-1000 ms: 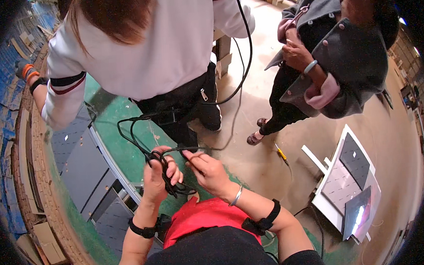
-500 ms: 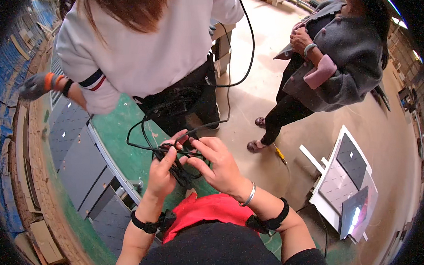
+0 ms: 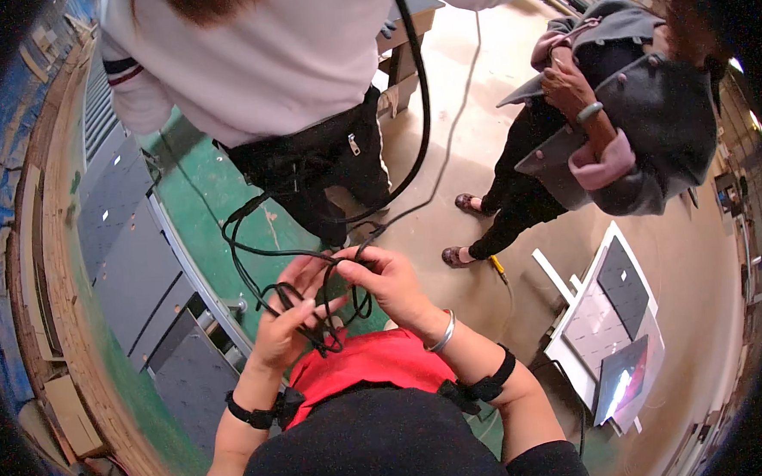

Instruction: The recorder is organizing and securing black cables into a sensor pouch attached to a waist belt worn by another person.

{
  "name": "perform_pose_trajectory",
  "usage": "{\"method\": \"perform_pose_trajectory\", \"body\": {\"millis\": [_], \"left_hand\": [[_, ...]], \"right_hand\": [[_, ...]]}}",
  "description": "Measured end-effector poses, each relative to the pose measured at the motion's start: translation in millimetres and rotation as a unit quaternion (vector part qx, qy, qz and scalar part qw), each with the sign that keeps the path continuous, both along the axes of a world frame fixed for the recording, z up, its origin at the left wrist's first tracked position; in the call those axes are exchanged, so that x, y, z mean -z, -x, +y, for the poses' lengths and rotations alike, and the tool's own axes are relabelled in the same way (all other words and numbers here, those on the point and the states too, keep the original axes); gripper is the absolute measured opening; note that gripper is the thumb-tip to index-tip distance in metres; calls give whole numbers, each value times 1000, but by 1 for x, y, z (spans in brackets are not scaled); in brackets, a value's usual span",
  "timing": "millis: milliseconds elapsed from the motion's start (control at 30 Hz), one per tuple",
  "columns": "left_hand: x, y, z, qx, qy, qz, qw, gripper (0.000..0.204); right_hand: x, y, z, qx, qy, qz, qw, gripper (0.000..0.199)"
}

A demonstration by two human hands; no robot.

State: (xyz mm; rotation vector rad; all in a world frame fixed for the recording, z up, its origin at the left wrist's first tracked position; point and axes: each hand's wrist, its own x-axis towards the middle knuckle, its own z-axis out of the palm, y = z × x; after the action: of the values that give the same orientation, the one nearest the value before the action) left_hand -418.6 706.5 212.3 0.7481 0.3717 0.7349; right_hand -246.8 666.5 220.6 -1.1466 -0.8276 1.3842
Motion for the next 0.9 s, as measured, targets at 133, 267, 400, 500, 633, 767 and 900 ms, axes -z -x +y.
{"method": "perform_pose_trajectory", "body": {"millis": [133, 267, 400, 500, 633, 767, 900], "left_hand": [[20, 39, 1, -100, 61, 111, 987, 20], [14, 65, 11, -198, -82, 324, 922, 16], [9, 45, 1, 0, 39, 218, 975, 34], [25, 36, 2, 25, 89, 55, 994, 45], [3, 24, 6, 1, -30, 221, 975, 48], [3, 27, 6, 20, -57, 269, 961, 41], [1, 43, 16, 66, 19, 187, 980, 32]], "right_hand": [[9, 2, 2, -3, 28, 18, 999, 24], [15, 4, 13, -15, 32, 47, 998, 23], [17, 29, 23, -25, 11, 74, 997, 22], [5, 43, 24, 4, 21, 203, 979, 19], [9, 58, 21, 39, -1, 227, 973, 17], [6, 54, 20, 21, 21, 36, 999, 27], [-10, 45, 17, 75, 18, 35, 996, 35]]}}
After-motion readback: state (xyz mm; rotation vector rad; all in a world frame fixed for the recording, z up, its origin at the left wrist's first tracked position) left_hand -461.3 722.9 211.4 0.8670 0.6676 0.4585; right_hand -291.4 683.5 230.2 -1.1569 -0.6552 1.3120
